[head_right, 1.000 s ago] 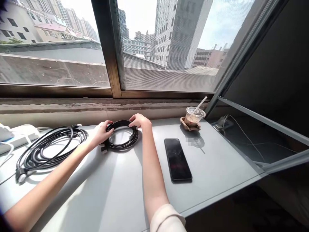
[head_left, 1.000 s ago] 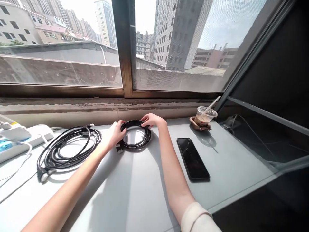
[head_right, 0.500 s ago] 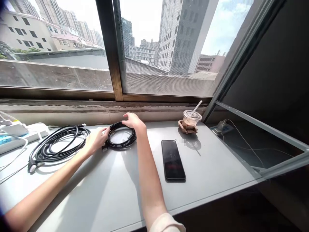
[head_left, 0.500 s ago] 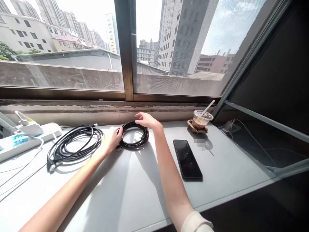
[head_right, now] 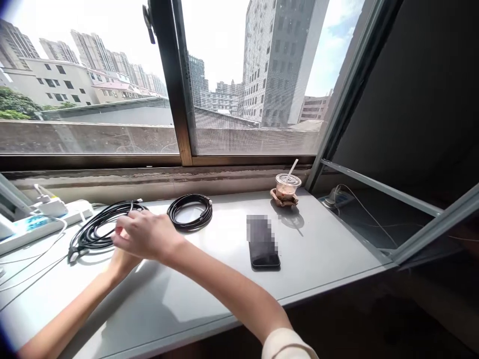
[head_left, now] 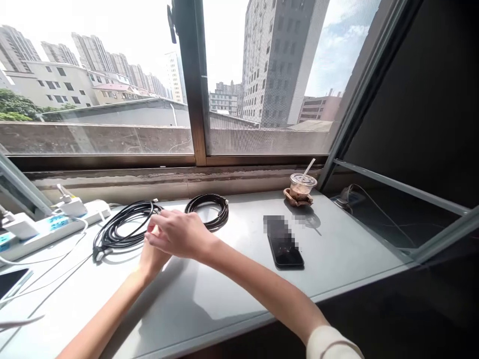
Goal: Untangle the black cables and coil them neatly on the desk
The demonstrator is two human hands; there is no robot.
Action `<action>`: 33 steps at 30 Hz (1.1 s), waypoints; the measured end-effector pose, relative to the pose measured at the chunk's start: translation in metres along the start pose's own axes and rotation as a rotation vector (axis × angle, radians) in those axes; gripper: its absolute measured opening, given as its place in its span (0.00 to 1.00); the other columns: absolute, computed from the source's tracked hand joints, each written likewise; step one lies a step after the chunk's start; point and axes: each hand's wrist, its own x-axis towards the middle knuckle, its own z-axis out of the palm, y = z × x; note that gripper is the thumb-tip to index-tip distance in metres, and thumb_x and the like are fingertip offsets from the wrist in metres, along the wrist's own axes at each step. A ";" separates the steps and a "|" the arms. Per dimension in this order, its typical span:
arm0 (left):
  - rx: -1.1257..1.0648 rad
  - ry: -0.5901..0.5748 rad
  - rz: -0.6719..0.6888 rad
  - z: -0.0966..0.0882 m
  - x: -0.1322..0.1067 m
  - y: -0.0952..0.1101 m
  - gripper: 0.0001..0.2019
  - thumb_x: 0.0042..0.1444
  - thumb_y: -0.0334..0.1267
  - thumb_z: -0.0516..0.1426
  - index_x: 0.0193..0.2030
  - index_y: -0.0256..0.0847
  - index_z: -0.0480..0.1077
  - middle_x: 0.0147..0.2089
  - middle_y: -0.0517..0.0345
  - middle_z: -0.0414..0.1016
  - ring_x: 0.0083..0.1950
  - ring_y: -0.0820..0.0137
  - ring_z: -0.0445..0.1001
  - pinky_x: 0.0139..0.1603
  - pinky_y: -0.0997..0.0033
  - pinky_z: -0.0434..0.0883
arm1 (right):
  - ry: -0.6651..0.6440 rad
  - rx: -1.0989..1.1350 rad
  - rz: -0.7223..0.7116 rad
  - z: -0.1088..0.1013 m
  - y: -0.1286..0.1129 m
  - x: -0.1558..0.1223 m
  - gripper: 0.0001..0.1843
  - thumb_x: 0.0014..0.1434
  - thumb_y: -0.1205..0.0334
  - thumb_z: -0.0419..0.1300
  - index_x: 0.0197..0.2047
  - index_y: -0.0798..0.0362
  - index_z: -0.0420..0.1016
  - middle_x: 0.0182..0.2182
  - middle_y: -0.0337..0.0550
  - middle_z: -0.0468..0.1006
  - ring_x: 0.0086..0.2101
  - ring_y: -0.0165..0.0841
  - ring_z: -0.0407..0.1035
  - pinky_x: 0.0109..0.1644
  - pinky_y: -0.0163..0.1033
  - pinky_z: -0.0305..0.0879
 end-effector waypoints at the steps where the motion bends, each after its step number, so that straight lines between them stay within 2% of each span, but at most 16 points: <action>1: 0.019 0.009 0.023 -0.003 -0.001 -0.002 0.11 0.51 0.37 0.48 0.38 0.40 0.70 0.45 0.47 0.71 0.49 0.54 0.68 0.49 0.56 0.66 | -0.014 -0.020 0.046 0.009 0.008 -0.009 0.15 0.64 0.50 0.47 0.41 0.51 0.68 0.41 0.38 0.74 0.38 0.32 0.68 0.32 0.34 0.59; 3: 0.060 0.037 0.068 -0.009 -0.001 -0.005 0.12 0.54 0.39 0.47 0.35 0.41 0.70 0.46 0.49 0.70 0.47 0.58 0.69 0.50 0.58 0.65 | -0.066 -0.017 0.128 0.027 0.027 -0.026 0.18 0.64 0.48 0.45 0.42 0.51 0.68 0.39 0.40 0.75 0.32 0.31 0.69 0.30 0.34 0.56; 5: 0.111 0.062 0.111 -0.014 0.003 -0.009 0.14 0.56 0.40 0.45 0.35 0.41 0.71 0.45 0.50 0.69 0.46 0.61 0.70 0.51 0.58 0.64 | -0.109 0.036 0.235 0.043 0.044 -0.041 0.18 0.64 0.49 0.45 0.41 0.51 0.68 0.33 0.38 0.76 0.28 0.29 0.69 0.29 0.34 0.53; 9: 0.206 0.109 0.110 -0.019 0.019 -0.017 0.15 0.58 0.41 0.45 0.34 0.42 0.71 0.44 0.50 0.69 0.45 0.61 0.69 0.48 0.60 0.65 | -0.140 0.027 0.284 0.066 0.059 -0.059 0.15 0.62 0.56 0.49 0.30 0.54 0.71 0.27 0.41 0.76 0.27 0.30 0.68 0.28 0.34 0.46; 11: 0.249 0.164 0.069 -0.020 0.024 -0.020 0.15 0.59 0.41 0.44 0.35 0.42 0.71 0.44 0.49 0.68 0.46 0.60 0.69 0.47 0.59 0.65 | -0.133 0.030 0.277 0.071 0.059 -0.062 0.15 0.61 0.56 0.51 0.27 0.54 0.71 0.27 0.40 0.77 0.28 0.29 0.68 0.28 0.35 0.46; 14: 0.326 0.261 0.019 -0.024 0.025 -0.024 0.16 0.59 0.42 0.44 0.39 0.41 0.71 0.47 0.44 0.66 0.51 0.54 0.65 0.50 0.53 0.64 | -0.132 0.037 0.274 0.072 0.058 -0.064 0.14 0.60 0.56 0.52 0.28 0.53 0.72 0.27 0.39 0.77 0.28 0.27 0.67 0.29 0.34 0.47; 18: 0.324 0.326 -0.100 -0.036 0.021 -0.035 0.19 0.58 0.48 0.46 0.52 0.45 0.64 0.58 0.43 0.59 0.59 0.47 0.57 0.54 0.45 0.61 | -0.157 0.033 0.265 0.071 0.056 -0.065 0.13 0.59 0.56 0.53 0.28 0.52 0.74 0.26 0.38 0.77 0.27 0.27 0.67 0.29 0.33 0.48; 21: 0.245 0.214 -0.305 -0.042 0.024 -0.046 0.31 0.54 0.57 0.49 0.59 0.39 0.55 0.59 0.40 0.59 0.61 0.46 0.57 0.56 0.46 0.61 | -0.173 0.035 0.251 0.071 0.055 -0.065 0.14 0.59 0.56 0.53 0.27 0.52 0.74 0.25 0.38 0.77 0.27 0.27 0.67 0.29 0.33 0.47; 24: 0.176 -0.029 -0.506 -0.037 0.026 -0.053 0.36 0.51 0.64 0.46 0.56 0.35 0.57 0.49 0.39 0.69 0.52 0.48 0.68 0.50 0.48 0.66 | -0.173 0.047 0.235 0.071 0.054 -0.066 0.14 0.58 0.56 0.54 0.26 0.52 0.73 0.25 0.38 0.76 0.27 0.27 0.66 0.29 0.33 0.47; 26: 0.181 -0.143 -0.472 -0.030 0.025 -0.053 0.31 0.52 0.63 0.46 0.50 0.37 0.63 0.45 0.42 0.73 0.47 0.49 0.71 0.45 0.50 0.68 | -0.165 0.059 0.225 0.072 0.053 -0.067 0.14 0.58 0.57 0.54 0.26 0.53 0.73 0.25 0.38 0.76 0.26 0.26 0.65 0.30 0.33 0.46; 29: 0.216 -0.179 -0.319 -0.021 0.019 -0.051 0.20 0.53 0.53 0.50 0.42 0.38 0.69 0.45 0.41 0.73 0.47 0.50 0.71 0.44 0.54 0.67 | -0.146 0.080 0.215 0.072 0.053 -0.068 0.13 0.58 0.58 0.54 0.25 0.53 0.72 0.25 0.38 0.75 0.26 0.26 0.63 0.30 0.33 0.46; 33: 0.136 -0.190 -0.352 -0.017 0.012 -0.049 0.14 0.56 0.45 0.49 0.43 0.41 0.69 0.40 0.46 0.76 0.44 0.54 0.74 0.42 0.60 0.67 | -0.134 0.110 0.204 0.074 0.052 -0.070 0.13 0.59 0.60 0.53 0.25 0.53 0.71 0.24 0.37 0.74 0.25 0.25 0.62 0.30 0.33 0.47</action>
